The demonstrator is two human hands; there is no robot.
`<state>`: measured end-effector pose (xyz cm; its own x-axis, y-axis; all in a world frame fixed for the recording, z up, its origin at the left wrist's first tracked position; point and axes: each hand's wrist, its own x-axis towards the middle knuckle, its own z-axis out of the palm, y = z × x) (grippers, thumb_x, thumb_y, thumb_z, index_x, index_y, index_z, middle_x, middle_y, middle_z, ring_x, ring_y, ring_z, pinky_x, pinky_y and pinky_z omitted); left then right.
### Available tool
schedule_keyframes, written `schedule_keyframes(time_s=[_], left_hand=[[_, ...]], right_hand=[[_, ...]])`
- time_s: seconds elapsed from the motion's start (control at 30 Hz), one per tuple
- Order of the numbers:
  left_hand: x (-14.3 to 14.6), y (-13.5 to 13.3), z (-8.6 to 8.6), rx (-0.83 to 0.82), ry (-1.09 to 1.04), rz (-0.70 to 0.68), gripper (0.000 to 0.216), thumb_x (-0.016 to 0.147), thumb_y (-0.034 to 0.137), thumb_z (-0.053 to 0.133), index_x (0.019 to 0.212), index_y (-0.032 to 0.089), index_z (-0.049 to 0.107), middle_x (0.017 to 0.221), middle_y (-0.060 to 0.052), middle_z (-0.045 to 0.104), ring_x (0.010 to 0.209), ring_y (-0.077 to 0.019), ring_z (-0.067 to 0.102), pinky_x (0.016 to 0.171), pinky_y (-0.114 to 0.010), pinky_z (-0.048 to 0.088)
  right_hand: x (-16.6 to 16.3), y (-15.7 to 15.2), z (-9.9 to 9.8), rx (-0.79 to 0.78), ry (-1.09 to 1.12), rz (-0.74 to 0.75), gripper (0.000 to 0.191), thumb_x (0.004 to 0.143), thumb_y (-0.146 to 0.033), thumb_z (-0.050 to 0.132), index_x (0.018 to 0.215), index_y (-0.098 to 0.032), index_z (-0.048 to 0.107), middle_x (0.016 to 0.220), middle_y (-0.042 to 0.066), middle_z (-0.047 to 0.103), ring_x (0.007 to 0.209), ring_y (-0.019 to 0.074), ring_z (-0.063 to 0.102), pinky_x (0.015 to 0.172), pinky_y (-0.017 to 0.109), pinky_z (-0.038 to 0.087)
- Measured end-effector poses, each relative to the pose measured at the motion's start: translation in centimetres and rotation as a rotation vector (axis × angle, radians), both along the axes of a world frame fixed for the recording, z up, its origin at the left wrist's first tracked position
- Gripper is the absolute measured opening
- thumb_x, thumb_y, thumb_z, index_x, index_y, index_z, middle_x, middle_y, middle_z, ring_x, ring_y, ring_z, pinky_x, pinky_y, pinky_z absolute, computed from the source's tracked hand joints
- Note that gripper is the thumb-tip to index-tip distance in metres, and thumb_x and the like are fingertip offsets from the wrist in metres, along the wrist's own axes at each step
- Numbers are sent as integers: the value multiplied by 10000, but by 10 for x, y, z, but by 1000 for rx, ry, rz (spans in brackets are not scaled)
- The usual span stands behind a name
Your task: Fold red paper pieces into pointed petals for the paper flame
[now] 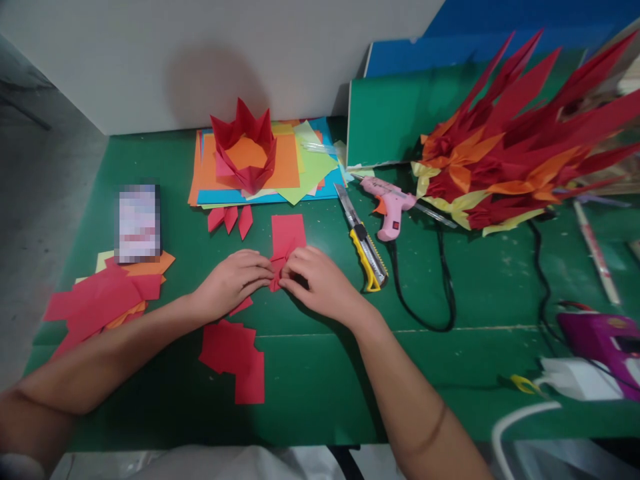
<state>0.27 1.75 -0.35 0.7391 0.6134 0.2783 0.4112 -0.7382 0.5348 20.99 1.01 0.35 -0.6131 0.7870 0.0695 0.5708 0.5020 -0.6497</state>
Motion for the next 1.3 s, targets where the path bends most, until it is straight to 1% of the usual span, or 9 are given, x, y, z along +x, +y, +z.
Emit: schedule_keyframes(time_s=[0.2, 0.4, 0.6, 0.73, 0.87, 1.03, 1.13, 1.3], left_hand=[[4, -4, 1, -74, -10, 113, 203, 924, 218, 494, 836, 144, 661, 936, -59, 653, 871, -158, 602, 814, -295, 482], [5, -5, 4, -113, 25, 130, 195, 919, 227, 508, 820, 152, 658, 918, -52, 646, 860, -157, 592, 821, -302, 471], [3, -5, 5, 4, 61, 42, 273, 937, 245, 472, 764, 158, 664, 884, -43, 654, 826, -154, 582, 801, -295, 445], [2, -5, 8, 66, 123, 55, 326, 953, 255, 425, 752, 157, 661, 901, -51, 649, 812, -162, 578, 770, -300, 440], [0, -6, 9, 113, 181, -33, 375, 975, 217, 348, 767, 158, 653, 811, -30, 654, 753, -141, 578, 853, -325, 431], [-4, -8, 6, 189, 159, -42, 326, 963, 200, 367, 823, 160, 659, 831, -38, 670, 820, -151, 596, 922, -346, 423], [-4, -10, 7, 212, 143, -36, 282, 950, 214, 402, 862, 154, 663, 830, -48, 677, 824, -156, 602, 938, -354, 424], [-3, -14, 9, 263, 183, -48, 239, 926, 177, 433, 911, 143, 669, 831, -56, 669, 838, -155, 597, 953, -362, 417]], right_hand=[[-1, -1, 0, 12, -14, -28, 139, 895, -257, 496, 779, -197, 540, 788, 43, 575, 761, 187, 502, 726, 335, 374], [-5, -1, 1, 39, -23, -60, 116, 873, -212, 499, 761, -197, 523, 766, 39, 563, 736, 185, 486, 700, 327, 367], [-7, -3, 1, 53, -25, -92, 134, 850, -191, 520, 723, -202, 481, 737, 28, 550, 707, 179, 466, 673, 319, 356], [-8, -3, 1, 50, -27, -95, 134, 843, -180, 530, 725, -201, 472, 739, 27, 545, 710, 179, 460, 669, 315, 351], [-8, -2, 0, 48, -40, -90, 134, 840, -178, 531, 721, -200, 473, 729, 22, 535, 694, 174, 453, 668, 316, 342], [-8, -2, 0, 39, -26, -91, 144, 838, -181, 537, 716, -201, 463, 730, 17, 530, 694, 170, 453, 661, 311, 338], [-7, -2, 0, 38, -19, -94, 150, 837, -179, 542, 712, -200, 461, 728, 15, 529, 699, 170, 455, 665, 309, 338], [-7, -2, -1, 31, -11, -94, 158, 836, -177, 555, 709, -197, 462, 725, 9, 530, 694, 163, 454, 674, 306, 341]])
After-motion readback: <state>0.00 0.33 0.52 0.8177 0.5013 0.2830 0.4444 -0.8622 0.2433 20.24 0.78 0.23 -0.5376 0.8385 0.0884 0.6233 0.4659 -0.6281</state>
